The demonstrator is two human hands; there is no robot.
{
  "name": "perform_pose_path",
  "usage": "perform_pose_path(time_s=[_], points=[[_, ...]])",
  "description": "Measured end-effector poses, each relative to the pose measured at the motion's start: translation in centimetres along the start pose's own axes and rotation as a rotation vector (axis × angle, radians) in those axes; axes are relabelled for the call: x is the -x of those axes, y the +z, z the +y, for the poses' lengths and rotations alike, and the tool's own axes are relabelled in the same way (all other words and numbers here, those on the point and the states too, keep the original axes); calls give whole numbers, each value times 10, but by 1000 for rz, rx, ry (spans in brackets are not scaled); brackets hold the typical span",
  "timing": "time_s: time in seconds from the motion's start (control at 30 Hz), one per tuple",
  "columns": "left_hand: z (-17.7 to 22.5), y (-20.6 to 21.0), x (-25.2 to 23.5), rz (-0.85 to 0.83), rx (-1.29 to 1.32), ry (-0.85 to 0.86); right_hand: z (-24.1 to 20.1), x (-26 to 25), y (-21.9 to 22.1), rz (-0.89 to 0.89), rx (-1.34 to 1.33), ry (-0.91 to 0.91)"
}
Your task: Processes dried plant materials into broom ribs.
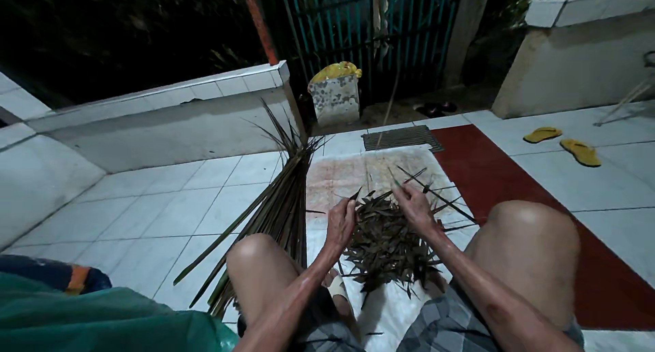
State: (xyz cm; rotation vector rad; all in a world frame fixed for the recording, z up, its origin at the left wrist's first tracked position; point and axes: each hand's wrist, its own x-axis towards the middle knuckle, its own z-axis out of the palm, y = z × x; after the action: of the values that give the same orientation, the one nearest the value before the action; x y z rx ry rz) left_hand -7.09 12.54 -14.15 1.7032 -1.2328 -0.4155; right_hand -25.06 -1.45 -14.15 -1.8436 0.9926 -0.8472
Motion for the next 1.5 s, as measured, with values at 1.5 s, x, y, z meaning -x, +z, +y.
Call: perform_pose_path(time_s=[1.5], points=[[10, -10, -61, -245, -529, 364, 0, 20, 0, -122, 126, -157]])
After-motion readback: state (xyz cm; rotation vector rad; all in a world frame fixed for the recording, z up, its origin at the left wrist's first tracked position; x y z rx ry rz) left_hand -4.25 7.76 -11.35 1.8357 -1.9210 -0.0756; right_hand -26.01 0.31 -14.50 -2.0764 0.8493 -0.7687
